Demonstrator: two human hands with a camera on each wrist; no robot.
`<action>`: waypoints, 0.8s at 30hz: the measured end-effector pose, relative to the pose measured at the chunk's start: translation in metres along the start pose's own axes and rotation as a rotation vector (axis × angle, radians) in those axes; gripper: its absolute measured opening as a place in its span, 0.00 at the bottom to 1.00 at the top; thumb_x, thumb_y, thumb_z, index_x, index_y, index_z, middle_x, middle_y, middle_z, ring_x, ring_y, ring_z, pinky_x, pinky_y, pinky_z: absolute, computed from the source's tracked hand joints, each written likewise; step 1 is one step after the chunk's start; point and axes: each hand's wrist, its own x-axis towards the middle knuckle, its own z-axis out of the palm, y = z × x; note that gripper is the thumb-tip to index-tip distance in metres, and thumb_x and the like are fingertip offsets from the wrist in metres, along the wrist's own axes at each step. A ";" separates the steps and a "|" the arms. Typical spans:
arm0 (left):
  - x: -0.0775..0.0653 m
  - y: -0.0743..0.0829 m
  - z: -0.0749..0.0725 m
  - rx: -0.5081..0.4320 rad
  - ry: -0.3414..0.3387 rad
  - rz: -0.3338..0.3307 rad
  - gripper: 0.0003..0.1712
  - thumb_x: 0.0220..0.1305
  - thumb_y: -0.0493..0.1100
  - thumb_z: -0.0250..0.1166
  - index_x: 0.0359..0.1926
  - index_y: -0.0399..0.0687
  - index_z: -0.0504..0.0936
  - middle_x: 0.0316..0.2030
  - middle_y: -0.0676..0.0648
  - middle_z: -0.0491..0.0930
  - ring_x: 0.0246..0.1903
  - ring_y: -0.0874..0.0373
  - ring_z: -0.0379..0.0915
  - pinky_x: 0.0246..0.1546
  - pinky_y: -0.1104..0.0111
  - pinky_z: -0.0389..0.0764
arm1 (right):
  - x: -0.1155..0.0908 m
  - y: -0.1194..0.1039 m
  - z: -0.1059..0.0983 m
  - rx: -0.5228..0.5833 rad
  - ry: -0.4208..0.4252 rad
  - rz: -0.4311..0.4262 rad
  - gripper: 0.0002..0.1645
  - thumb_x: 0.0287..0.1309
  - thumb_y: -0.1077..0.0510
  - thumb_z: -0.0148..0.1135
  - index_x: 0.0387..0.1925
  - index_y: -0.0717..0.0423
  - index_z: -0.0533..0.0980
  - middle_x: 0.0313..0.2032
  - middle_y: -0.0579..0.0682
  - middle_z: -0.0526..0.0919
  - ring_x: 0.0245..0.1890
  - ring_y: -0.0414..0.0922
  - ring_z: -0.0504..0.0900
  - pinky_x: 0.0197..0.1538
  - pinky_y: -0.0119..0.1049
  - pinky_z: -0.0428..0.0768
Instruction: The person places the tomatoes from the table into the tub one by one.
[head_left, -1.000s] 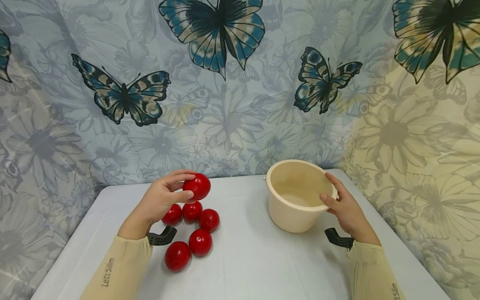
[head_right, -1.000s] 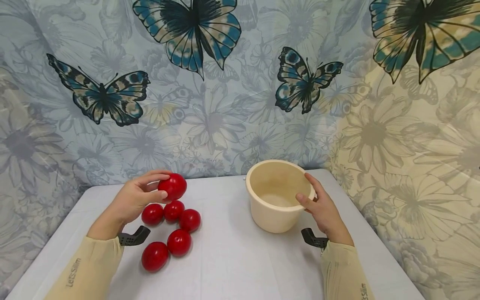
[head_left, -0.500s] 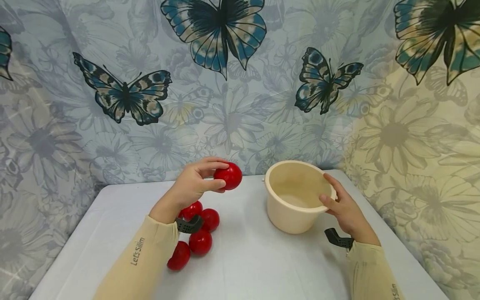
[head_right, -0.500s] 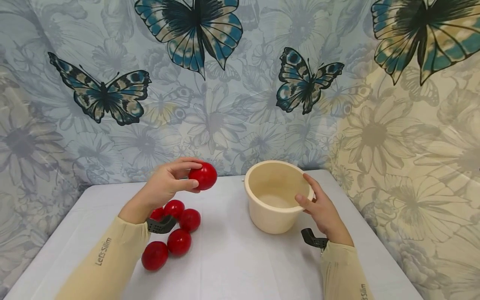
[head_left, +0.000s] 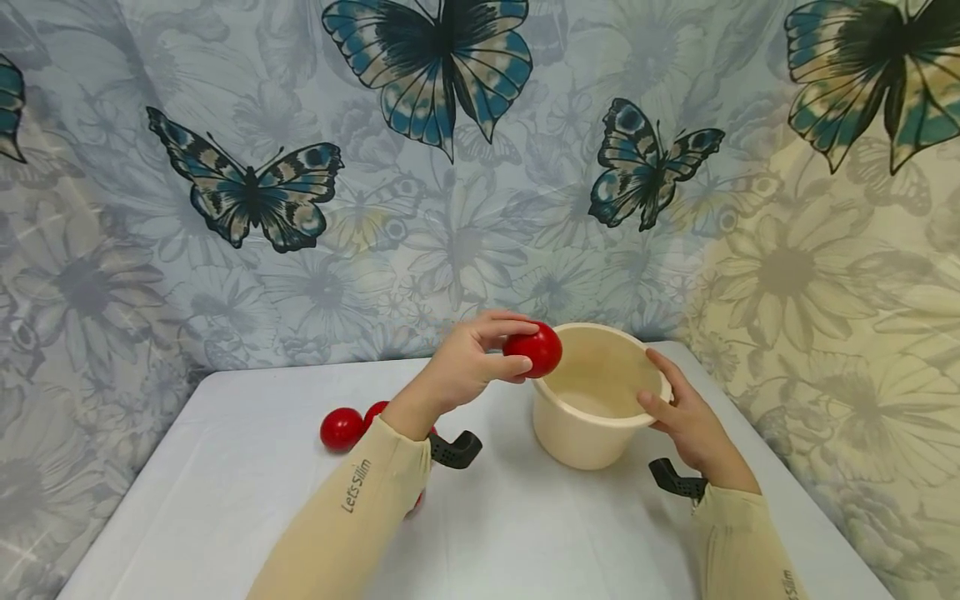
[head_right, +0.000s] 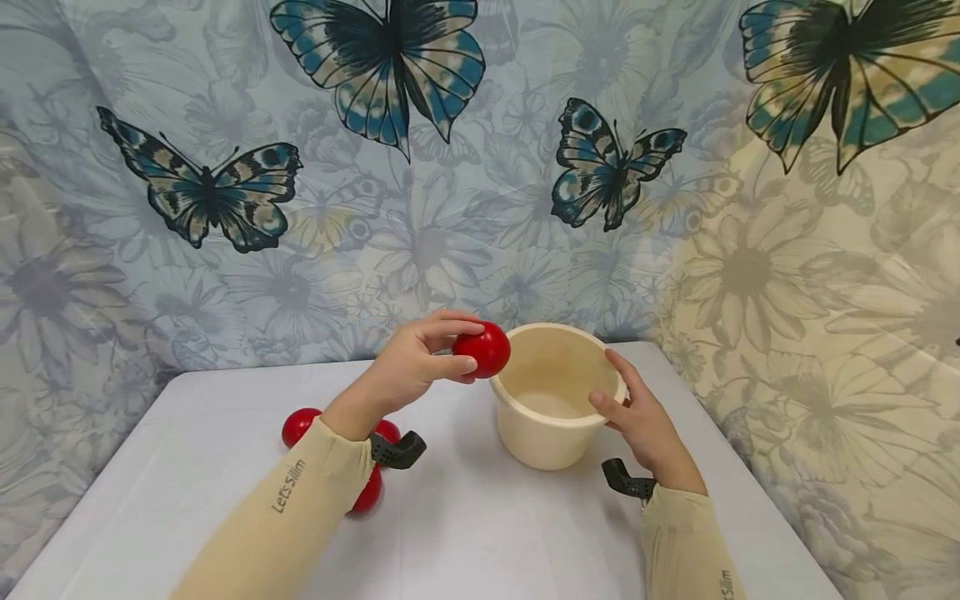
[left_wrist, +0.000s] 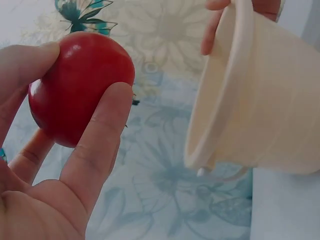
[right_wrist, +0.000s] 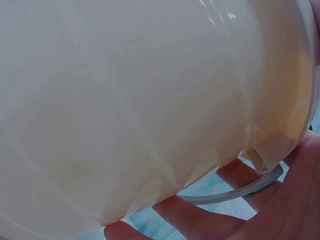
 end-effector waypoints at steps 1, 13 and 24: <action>0.002 -0.001 0.004 0.001 0.002 -0.001 0.21 0.60 0.28 0.69 0.56 0.37 0.83 0.58 0.46 0.73 0.50 0.44 0.76 0.38 0.53 0.86 | 0.000 0.000 0.000 0.003 0.000 -0.003 0.44 0.74 0.58 0.53 0.79 0.54 0.40 0.75 0.67 0.36 0.53 0.36 0.77 0.48 0.31 0.81; 0.023 -0.027 0.045 0.028 0.045 -0.048 0.21 0.59 0.30 0.71 0.54 0.43 0.85 0.55 0.55 0.74 0.46 0.54 0.77 0.36 0.60 0.87 | 0.002 -0.001 0.002 -0.001 0.005 0.005 0.44 0.74 0.58 0.54 0.79 0.55 0.41 0.75 0.66 0.37 0.54 0.38 0.76 0.48 0.31 0.81; 0.031 -0.044 0.068 0.024 0.035 -0.050 0.20 0.60 0.31 0.72 0.53 0.47 0.86 0.57 0.56 0.74 0.44 0.60 0.79 0.35 0.62 0.87 | 0.002 0.001 0.002 -0.017 0.025 0.019 0.45 0.73 0.56 0.55 0.79 0.53 0.42 0.75 0.65 0.39 0.59 0.43 0.71 0.50 0.33 0.80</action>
